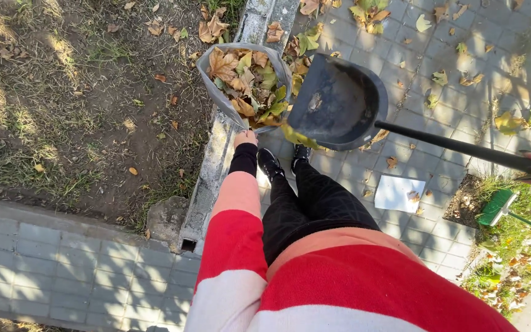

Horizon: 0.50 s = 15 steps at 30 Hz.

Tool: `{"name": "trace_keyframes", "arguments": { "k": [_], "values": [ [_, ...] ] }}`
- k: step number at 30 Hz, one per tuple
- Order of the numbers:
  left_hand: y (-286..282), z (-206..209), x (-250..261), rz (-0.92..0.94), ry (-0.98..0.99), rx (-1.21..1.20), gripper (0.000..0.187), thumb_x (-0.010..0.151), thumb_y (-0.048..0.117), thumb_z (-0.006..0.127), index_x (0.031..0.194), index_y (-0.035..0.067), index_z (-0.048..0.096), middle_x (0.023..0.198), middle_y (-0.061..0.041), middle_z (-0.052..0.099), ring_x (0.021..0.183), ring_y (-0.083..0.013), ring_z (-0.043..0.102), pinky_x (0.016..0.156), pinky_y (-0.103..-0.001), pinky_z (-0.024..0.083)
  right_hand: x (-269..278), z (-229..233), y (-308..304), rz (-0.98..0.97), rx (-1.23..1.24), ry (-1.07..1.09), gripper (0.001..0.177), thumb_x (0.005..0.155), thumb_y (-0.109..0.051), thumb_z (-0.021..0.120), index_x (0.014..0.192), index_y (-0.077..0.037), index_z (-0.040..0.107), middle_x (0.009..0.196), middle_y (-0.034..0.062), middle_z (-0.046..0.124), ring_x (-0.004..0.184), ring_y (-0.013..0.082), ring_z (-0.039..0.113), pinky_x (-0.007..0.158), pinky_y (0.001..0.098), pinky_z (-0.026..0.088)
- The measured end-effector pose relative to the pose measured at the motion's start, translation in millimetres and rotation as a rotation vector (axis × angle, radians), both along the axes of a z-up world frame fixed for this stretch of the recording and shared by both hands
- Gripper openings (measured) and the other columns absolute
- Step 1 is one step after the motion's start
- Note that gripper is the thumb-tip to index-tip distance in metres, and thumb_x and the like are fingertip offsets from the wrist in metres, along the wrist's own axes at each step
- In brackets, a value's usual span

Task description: Sweeping and collecting dry leaves from a brick walkway into a plastic bag using a broom and a dustpan.

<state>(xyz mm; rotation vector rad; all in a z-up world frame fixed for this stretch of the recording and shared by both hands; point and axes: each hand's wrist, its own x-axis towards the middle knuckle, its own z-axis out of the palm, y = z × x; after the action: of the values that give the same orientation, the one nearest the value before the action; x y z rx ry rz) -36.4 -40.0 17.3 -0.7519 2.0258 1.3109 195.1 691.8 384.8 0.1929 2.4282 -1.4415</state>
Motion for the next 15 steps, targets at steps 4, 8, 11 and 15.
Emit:
{"name": "trace_keyframes", "arguments": {
  "k": [4, 8, 11, 15],
  "values": [
    [0, 12, -3, -0.04, -0.032, -0.037, 0.037, 0.092, 0.03, 0.052, 0.088, 0.001, 0.074, 0.076, -0.012, 0.076, 0.07, -0.024, 0.074, 0.072, -0.038, 0.057, -12, 14, -15, -0.045, -0.07, -0.028, 0.024, 0.099, 0.011, 0.048, 0.115, 0.004, 0.064, 0.14, 0.0287, 0.059, 0.111, 0.0311, 0.07, 0.1, 0.037, 0.059],
    [-2, 4, 2, -0.08, 0.054, -0.072, 0.04, 0.091, 0.03, 0.054, 0.082, -0.002, 0.075, 0.074, -0.014, 0.074, 0.069, -0.0263, 0.072, 0.073, -0.039, 0.055, -32, 20, -31, -0.077, -0.148, -0.061, 0.025, 0.098, 0.011, 0.049, 0.117, 0.005, 0.064, 0.141, 0.0295, 0.058, 0.113, 0.0324, 0.069, 0.102, 0.0383, 0.058],
    [-3, -12, 9, -0.081, 0.092, -0.047, 0.039, 0.092, 0.033, 0.054, 0.086, 0.0, 0.074, 0.072, -0.014, 0.074, 0.07, -0.0265, 0.073, 0.074, -0.039, 0.056, -70, 53, -113, -0.092, -0.188, -0.087, 0.026, 0.098, 0.011, 0.049, 0.118, 0.006, 0.064, 0.141, 0.0299, 0.058, 0.114, 0.033, 0.069, 0.103, 0.039, 0.058],
    [-2, -10, 6, -0.032, 0.116, -0.011, 0.038, 0.092, 0.031, 0.054, 0.086, -0.002, 0.074, 0.075, -0.014, 0.075, 0.07, -0.0256, 0.074, 0.074, -0.039, 0.057, -137, 168, -356, -0.041, 0.109, 0.137, 0.017, 0.102, 0.003, 0.056, 0.115, 0.006, 0.067, 0.128, 0.0218, 0.068, 0.103, 0.0253, 0.073, 0.096, 0.0288, 0.059]
  ]
}}
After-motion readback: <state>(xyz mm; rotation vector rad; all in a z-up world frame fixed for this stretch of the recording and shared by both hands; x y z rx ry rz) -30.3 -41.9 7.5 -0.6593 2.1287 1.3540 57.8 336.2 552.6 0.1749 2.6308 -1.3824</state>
